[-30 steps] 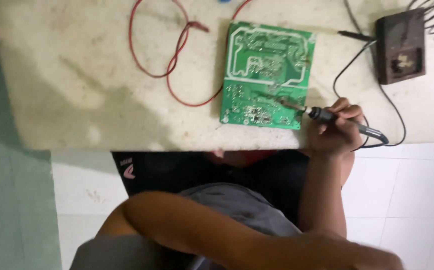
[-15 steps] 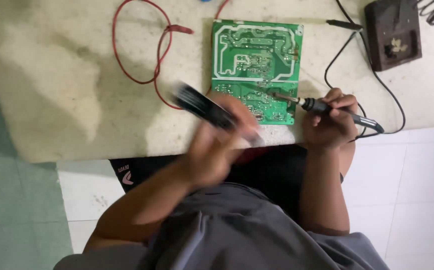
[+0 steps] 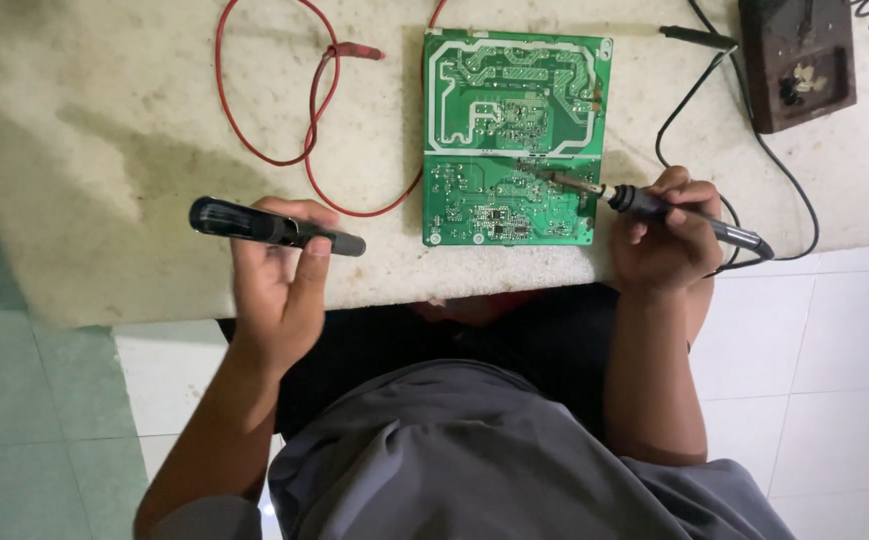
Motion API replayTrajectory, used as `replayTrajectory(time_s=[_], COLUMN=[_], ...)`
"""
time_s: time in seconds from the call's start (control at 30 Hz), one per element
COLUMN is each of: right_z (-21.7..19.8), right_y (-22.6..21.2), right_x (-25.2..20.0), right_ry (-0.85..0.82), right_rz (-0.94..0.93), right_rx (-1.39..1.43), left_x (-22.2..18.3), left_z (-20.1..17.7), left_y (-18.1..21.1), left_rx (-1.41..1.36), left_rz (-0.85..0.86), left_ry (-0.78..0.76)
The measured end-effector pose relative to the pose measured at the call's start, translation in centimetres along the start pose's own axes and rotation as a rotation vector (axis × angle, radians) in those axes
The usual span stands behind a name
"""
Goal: Using a soldering iron and a manual desoldering pump to remove solder from components on a circuit board.
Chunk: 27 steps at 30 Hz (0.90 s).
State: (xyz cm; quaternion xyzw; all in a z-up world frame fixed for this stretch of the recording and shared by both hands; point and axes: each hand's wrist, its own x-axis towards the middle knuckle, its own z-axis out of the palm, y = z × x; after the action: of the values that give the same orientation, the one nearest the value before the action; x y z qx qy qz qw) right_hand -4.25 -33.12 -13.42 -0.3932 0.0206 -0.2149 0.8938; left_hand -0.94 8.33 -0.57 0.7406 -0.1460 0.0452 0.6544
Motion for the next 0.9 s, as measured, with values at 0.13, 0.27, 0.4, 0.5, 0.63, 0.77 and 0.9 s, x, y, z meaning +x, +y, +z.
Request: replayTrajectory(time_s=[0.13, 0.27, 0.4, 0.5, 0.63, 0.77, 0.9], right_z=[1.0, 3.3, 3.2, 2.7, 4.5, 4.6, 5.6], right_y=[-0.1, 0.0, 1.3, 3.2, 2.7, 3.0, 2.8], right_x=[-0.2, 0.0, 0.8, 1.1, 1.0, 1.1, 1.1], right_ry=[0.014, 0.039, -0.004, -0.009, 0.025, -0.013, -0.049], right_rz=[-0.014, -0.001, -0.071, -0.088, -0.142, -0.206, -0.202], right_rx=[-0.025, -0.173, -0.220, -0.205, -0.167, -0.226, -0.229], left_x=[-0.3, 0.1, 2.3, 5.0, 7.5, 7.8, 7.3], left_z=[-1.4, -1.7, 0.9, 5.2, 9.0, 9.8, 9.1], left_y=[1.8, 1.0, -2.1, -4.5, -6.5, -7.0, -7.9], left_rx=[-0.035, -0.286, -0.531, -0.534, -0.489, -0.432, -0.393], left_rz=[-0.128, -0.202, -0.103, 0.106, 0.270, 0.318, 0.318], left_ry=[0.049, 0.148, 0.202, 0.182, 0.185, 0.179, 0.197])
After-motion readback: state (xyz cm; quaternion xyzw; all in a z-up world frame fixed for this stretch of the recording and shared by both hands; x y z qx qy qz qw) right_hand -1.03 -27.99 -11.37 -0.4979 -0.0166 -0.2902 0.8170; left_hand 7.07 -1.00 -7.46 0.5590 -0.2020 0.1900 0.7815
